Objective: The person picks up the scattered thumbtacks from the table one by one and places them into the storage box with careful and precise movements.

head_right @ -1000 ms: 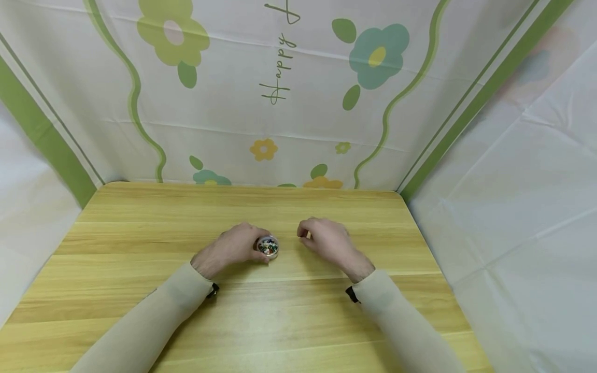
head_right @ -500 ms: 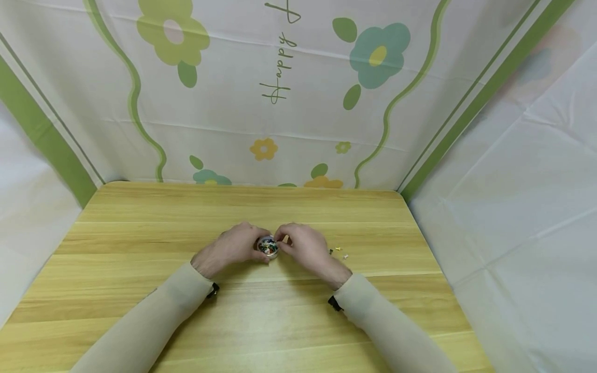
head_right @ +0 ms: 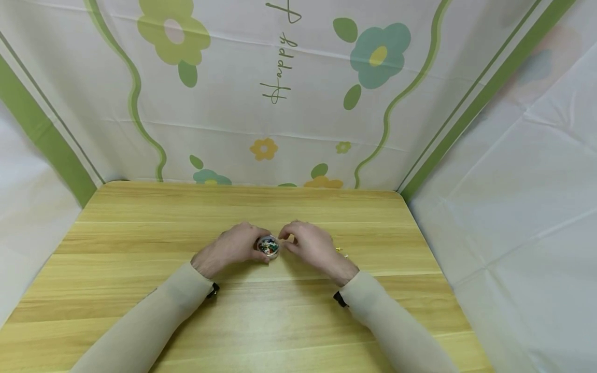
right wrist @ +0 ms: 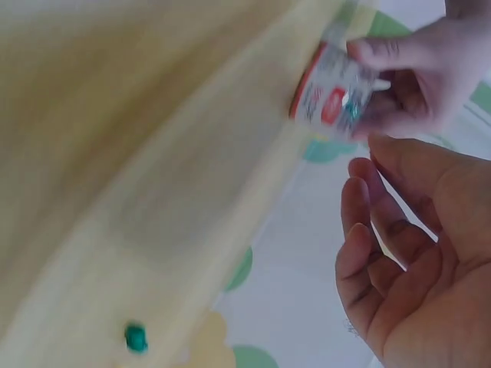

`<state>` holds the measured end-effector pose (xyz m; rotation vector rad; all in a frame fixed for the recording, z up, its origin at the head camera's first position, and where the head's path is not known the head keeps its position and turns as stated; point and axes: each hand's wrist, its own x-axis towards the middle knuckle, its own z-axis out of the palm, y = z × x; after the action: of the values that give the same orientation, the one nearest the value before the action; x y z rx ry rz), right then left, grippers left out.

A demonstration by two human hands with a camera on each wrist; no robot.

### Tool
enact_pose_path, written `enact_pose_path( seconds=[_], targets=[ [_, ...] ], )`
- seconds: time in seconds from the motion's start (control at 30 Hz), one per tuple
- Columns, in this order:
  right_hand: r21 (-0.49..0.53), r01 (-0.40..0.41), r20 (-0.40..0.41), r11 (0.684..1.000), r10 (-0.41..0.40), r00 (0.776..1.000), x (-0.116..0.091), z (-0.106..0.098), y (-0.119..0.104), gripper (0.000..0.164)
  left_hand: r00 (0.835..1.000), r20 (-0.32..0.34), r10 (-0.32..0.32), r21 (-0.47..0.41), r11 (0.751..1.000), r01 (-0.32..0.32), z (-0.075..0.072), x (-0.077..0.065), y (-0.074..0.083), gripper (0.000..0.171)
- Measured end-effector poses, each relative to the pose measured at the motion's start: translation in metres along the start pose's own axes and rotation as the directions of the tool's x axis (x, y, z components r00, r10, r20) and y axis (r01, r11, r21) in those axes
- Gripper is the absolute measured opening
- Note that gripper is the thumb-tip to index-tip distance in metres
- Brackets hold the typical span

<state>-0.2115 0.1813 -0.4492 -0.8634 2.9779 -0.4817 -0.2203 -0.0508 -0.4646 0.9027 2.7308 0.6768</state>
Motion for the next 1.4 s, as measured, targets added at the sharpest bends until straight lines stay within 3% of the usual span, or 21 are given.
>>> enact_pose_path(
  seconds=[0.37, 0.63, 1.13, 1.4],
  targets=[
    [-0.106, -0.041, 0.053, 0.994, 0.047, 0.997, -0.012, -0.033, 0.033, 0.016, 1.000, 0.008, -0.014, -0.002, 1.000, 0.014, 0.000, 0.001, 0.001, 0.059],
    [-0.153, -0.052, 0.106, 0.987, 0.069, 0.992, -0.022, -0.044, 0.060, 0.015, 1.000, -0.002, -0.001, -0.022, 1.000, 0.001, 0.001, -0.001, 0.001, 0.057],
    [-0.252, -0.040, 0.194, 0.967, 0.091, 0.977, -0.036, -0.047, 0.083, 0.008, 1.000, -0.001, -0.015, -0.007, 1.000, 0.015, 0.001, -0.001, 0.001, 0.057],
    [-0.253, -0.102, 0.281, 0.962, 0.174, 0.944, -0.040, -0.038, 0.094, 0.013, 1.000, -0.004, -0.023, 0.002, 1.000, 0.023, 0.001, -0.001, 0.002, 0.061]
  ],
)
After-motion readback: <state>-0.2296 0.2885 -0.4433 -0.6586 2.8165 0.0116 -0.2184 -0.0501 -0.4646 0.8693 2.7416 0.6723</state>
